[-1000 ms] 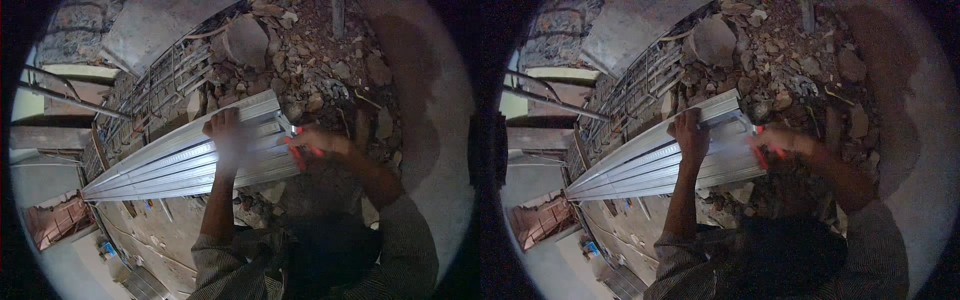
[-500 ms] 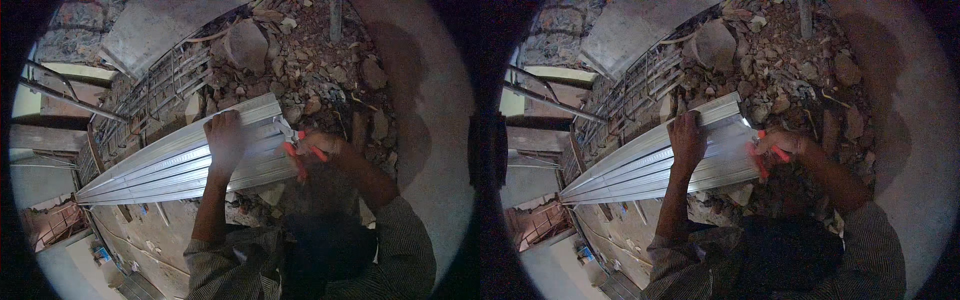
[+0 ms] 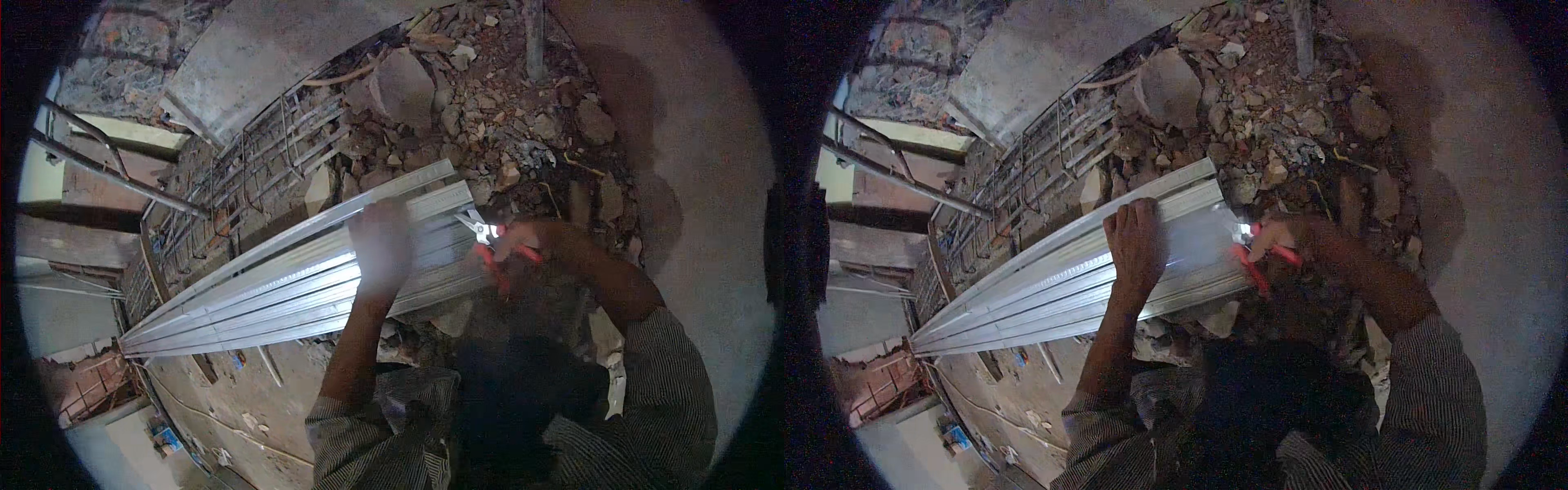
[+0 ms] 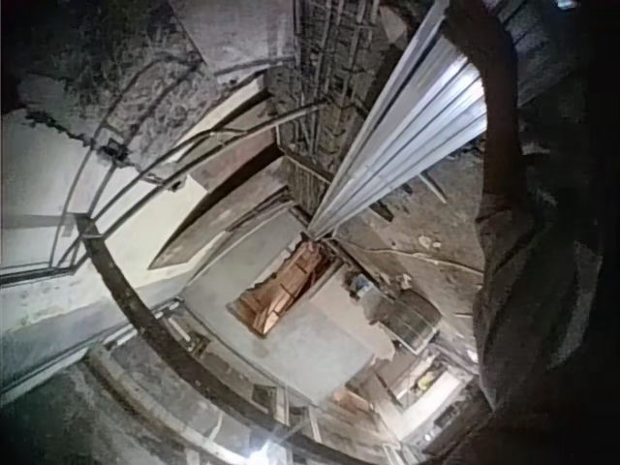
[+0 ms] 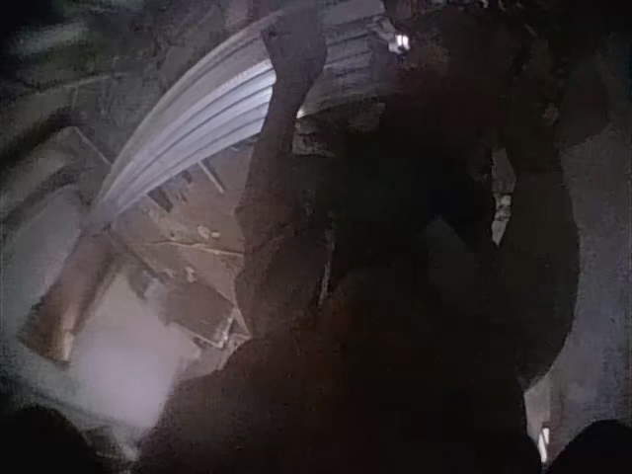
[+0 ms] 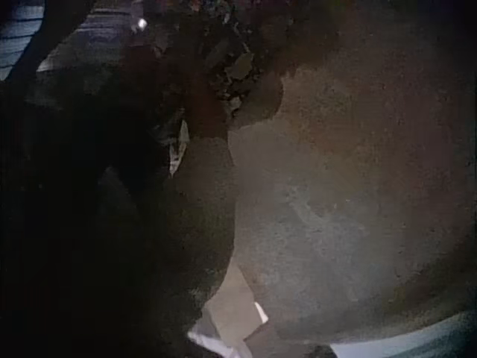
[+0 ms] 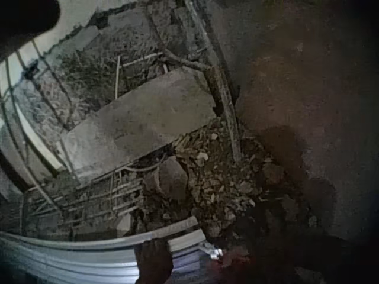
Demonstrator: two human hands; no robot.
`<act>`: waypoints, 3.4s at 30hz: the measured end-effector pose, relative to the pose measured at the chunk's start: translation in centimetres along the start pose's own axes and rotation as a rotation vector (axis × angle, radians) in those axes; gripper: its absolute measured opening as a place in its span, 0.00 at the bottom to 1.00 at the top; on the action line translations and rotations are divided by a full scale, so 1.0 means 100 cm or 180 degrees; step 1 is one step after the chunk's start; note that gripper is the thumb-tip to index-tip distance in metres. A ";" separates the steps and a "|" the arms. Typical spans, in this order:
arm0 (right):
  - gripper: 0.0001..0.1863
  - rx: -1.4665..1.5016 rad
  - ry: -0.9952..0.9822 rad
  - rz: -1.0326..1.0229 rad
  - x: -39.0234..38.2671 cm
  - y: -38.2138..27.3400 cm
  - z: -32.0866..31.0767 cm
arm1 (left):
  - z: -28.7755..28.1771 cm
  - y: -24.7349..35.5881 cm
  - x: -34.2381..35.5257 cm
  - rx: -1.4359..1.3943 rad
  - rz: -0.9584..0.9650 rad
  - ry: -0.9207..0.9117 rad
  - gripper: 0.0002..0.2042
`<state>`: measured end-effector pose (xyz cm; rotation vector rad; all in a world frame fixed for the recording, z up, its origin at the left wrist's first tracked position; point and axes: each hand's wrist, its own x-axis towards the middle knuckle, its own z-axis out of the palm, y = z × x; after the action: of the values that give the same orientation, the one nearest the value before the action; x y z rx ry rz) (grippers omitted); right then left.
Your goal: Cutting a metal stud to length using red-handled tin snips in a renovation environment.
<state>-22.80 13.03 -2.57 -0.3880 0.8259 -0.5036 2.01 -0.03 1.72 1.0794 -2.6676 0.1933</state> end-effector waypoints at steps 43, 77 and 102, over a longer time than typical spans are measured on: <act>0.23 0.0979 -0.1078 -0.0676 -0.038 0.075 0.047 | 0.036 -0.003 0.001 0.0109 0.0180 -0.0096 0.14; 0.15 0.0583 0.0788 -0.1021 0.039 0.098 0.033 | 0.030 0.008 -0.009 -0.0404 -0.0217 -0.0373 0.15; 0.16 -0.2843 0.2356 -0.2044 0.098 0.070 0.025 | 0.019 0.021 -0.019 -0.0464 -0.0189 -0.0242 0.16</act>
<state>-13.33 13.56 -10.40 -1.3678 1.6532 -0.8810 1.50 2.27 -0.71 1.1388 -2.6632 -0.0538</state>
